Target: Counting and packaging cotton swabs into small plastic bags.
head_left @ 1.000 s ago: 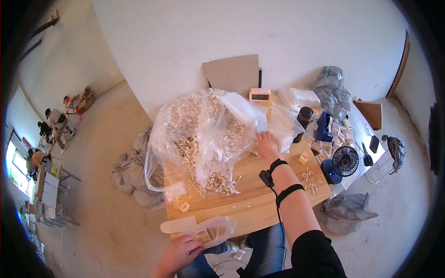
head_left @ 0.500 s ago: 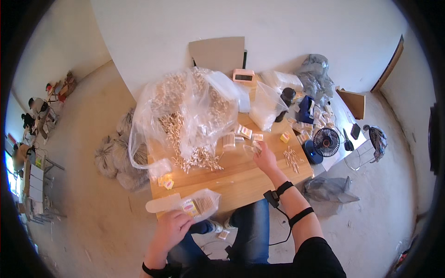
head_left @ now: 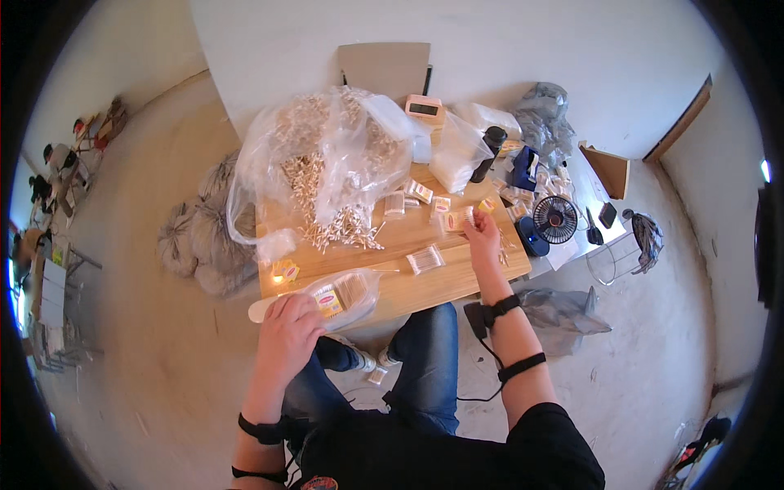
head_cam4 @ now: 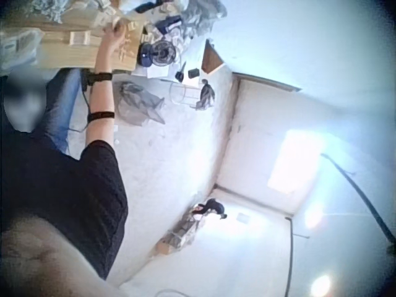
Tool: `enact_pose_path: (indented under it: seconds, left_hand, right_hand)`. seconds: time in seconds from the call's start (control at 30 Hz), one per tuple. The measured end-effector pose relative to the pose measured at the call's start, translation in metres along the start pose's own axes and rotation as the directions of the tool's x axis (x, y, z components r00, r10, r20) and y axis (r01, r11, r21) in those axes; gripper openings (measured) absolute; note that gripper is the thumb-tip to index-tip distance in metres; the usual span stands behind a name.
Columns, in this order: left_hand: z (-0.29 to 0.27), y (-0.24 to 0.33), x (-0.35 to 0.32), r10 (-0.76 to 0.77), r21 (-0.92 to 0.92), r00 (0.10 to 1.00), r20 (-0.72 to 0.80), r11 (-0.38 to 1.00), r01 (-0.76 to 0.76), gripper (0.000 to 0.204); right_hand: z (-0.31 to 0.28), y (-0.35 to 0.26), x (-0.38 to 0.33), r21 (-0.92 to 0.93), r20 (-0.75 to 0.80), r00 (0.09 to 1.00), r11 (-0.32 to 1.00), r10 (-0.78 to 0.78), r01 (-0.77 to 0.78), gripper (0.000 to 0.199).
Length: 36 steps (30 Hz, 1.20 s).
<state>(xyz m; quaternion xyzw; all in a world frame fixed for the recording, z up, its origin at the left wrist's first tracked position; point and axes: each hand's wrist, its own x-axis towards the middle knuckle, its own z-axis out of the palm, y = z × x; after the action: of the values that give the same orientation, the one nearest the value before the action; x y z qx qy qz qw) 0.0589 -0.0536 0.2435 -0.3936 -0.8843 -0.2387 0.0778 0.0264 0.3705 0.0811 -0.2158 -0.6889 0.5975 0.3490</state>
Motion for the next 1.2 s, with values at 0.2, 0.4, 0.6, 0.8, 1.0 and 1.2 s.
enact_pose_path:
  seconds: [0.2,0.4,0.6,0.8,1.0,1.2]
  left_hand:
    - [0.007,-0.015,-0.01,-0.103,0.083,0.991,-0.084,0.991,0.11,0.016]
    - [0.013,-0.029,-0.01,-0.158,0.014,0.986,-0.047,0.987,0.159,0.007]
    - [0.013,-0.028,-0.011,-0.139,-0.023,0.984,-0.111,0.99,0.138,0.007]
    - [0.008,-0.022,-0.008,-0.102,-0.064,0.992,-0.073,0.993,0.098,0.009]
    - [0.007,-0.02,0.0,0.051,-0.012,0.994,-0.094,0.999,-0.052,0.006]
    - [-0.002,-0.021,-0.003,-0.03,0.023,0.999,0.031,0.999,0.029,0.014]
  right_hand:
    - [0.046,-0.151,-0.084,0.214,0.468,0.883,0.966,0.03,-0.146,0.024]
    - [0.104,-0.201,-0.144,0.126,0.745,0.419,0.726,-0.519,0.676,0.027]
    - [0.127,-0.168,-0.177,-0.034,0.903,0.291,0.622,-0.317,0.782,0.022]
    - [0.12,-0.155,-0.169,0.046,0.91,0.258,0.7,-0.323,0.713,0.02]
    - [0.134,-0.151,-0.174,0.078,0.938,0.196,0.725,-0.285,0.684,0.026]
    - [0.096,-0.129,-0.105,-0.123,0.541,0.838,0.979,-0.074,0.166,0.018]
